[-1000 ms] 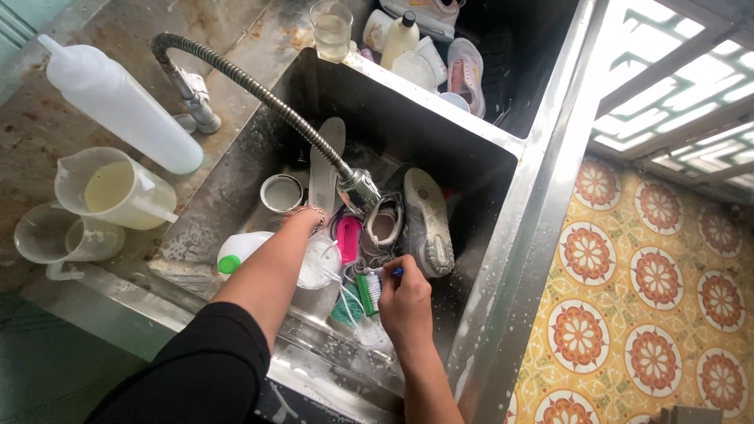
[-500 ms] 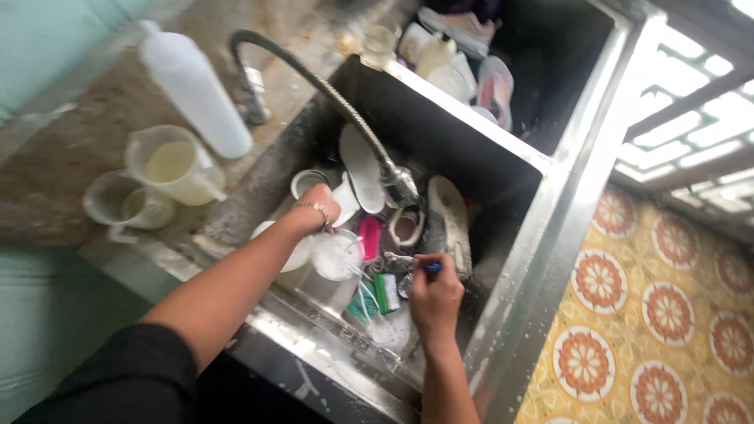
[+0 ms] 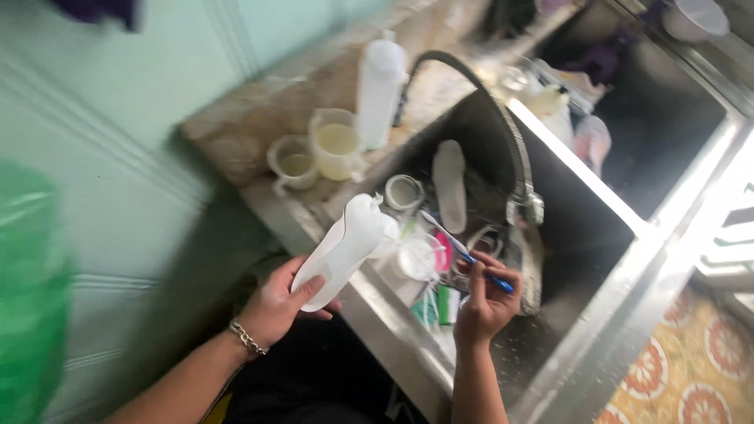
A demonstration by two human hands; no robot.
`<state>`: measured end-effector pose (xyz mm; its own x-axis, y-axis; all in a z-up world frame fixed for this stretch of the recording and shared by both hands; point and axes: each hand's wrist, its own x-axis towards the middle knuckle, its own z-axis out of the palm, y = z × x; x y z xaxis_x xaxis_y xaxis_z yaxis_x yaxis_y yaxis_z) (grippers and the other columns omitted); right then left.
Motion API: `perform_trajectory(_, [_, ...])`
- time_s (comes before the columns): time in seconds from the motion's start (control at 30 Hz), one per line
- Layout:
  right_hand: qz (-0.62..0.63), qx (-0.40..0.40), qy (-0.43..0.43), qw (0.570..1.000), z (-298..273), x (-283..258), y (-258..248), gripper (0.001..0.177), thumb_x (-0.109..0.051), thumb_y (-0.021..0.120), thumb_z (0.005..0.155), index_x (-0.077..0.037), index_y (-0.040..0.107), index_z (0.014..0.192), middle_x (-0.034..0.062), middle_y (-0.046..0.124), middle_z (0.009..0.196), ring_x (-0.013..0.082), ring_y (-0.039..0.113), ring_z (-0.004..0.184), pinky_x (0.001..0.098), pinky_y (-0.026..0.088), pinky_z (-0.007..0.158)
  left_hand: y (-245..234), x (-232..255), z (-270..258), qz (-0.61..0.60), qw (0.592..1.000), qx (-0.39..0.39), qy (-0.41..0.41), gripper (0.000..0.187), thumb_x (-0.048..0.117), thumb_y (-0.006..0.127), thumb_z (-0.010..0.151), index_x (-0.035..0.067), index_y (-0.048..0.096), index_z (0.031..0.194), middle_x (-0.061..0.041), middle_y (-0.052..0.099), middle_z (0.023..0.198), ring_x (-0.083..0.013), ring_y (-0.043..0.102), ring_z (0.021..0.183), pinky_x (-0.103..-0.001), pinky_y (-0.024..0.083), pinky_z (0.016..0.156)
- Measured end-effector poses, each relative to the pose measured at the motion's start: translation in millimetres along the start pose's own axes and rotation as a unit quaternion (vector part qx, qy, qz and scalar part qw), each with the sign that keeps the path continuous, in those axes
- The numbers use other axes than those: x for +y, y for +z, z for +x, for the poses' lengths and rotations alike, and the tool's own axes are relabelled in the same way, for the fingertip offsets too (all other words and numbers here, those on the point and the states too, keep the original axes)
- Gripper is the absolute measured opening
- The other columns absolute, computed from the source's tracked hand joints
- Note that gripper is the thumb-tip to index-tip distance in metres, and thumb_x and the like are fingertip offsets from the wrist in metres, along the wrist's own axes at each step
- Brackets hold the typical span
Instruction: The person scrubs a white shoe insole with a green brush and soapy water in a sink. They rinse the insole under the faucet, then use a toothbrush to scrub the insole's surface before rinsing it again.
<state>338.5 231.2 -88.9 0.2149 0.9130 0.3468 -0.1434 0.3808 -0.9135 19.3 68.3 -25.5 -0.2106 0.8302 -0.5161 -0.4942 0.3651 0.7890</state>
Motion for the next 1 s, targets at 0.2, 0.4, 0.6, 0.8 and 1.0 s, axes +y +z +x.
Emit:
perform_trajectory(0.2, [0.125, -0.126, -0.005, 0.984, -1, -35, 152, 0.029, 0.014, 0.079, 0.114, -0.007, 0.06, 0.119, 0.034, 0.081, 0.118, 0.0374, 0.085, 0.094, 0.0422, 0.078, 0.087, -35, 16, -26, 0.098, 0.994, 0.04, -0.024, 0.05, 0.032, 0.075, 0.113, -0.002, 0.08, 0.149, -0.029, 0.088, 0.085, -0.0361, 0.084, 0.069, -0.044, 0.073, 0.062])
perform_trajectory(0.4, [-0.171, -0.227, -0.118, 0.952, 14, -35, 249, 0.018, -0.004, 0.091, 0.113, -0.016, 0.077, 0.115, 0.0039, 0.087, 0.111, 0.0174, 0.094, 0.091, 0.0276, 0.068, 0.081, -59, 17, -28, 0.129, 0.99, 0.049, -0.037, 0.06, 0.037, 0.069, 0.112, 0.01, 0.078, 0.166, -0.022, 0.088, 0.08, -0.0319, 0.078, 0.059, -0.042, 0.068, 0.067])
perform_trajectory(0.6, [-0.264, -0.367, -0.133, 0.882, 22, 0, 284, 0.009, -0.006, 0.076, 0.118, -0.008, 0.068, 0.116, 0.0114, 0.097, 0.119, 0.0346, 0.095, 0.102, 0.046, 0.07, 0.084, -68, -7, -21, 0.058, 0.996, 0.064, -0.032, 0.068, 0.032, 0.072, 0.114, 0.017, 0.068, 0.18, -0.024, 0.087, 0.089, -0.0323, 0.083, 0.071, -0.042, 0.07, 0.06])
perform_trajectory(0.8, [-0.244, -0.322, -0.049, 0.914, 16, -19, 281, 0.017, -0.001, 0.088, 0.112, -0.014, 0.077, 0.112, 0.003, 0.098, 0.115, 0.0212, 0.096, 0.097, 0.0334, 0.071, 0.083, -73, -5, -21, 0.017, 0.998, 0.06, -0.016, 0.065, 0.028, 0.068, 0.114, 0.019, 0.072, 0.178, -0.022, 0.086, 0.086, -0.0307, 0.079, 0.066, -0.04, 0.062, 0.055])
perform_trajectory(1.0, [0.12, -0.184, 0.097, 0.971, 2, -19, 192, 0.022, 0.005, 0.084, 0.117, -0.01, 0.07, 0.125, 0.0192, 0.089, 0.124, 0.0307, 0.089, 0.11, 0.0409, 0.077, 0.099, -75, -1, -25, -0.012, 0.998, 0.068, -0.008, 0.064, 0.026, 0.068, 0.113, 0.008, 0.074, 0.174, -0.022, 0.082, 0.085, -0.0307, 0.074, 0.063, -0.041, 0.056, 0.05])
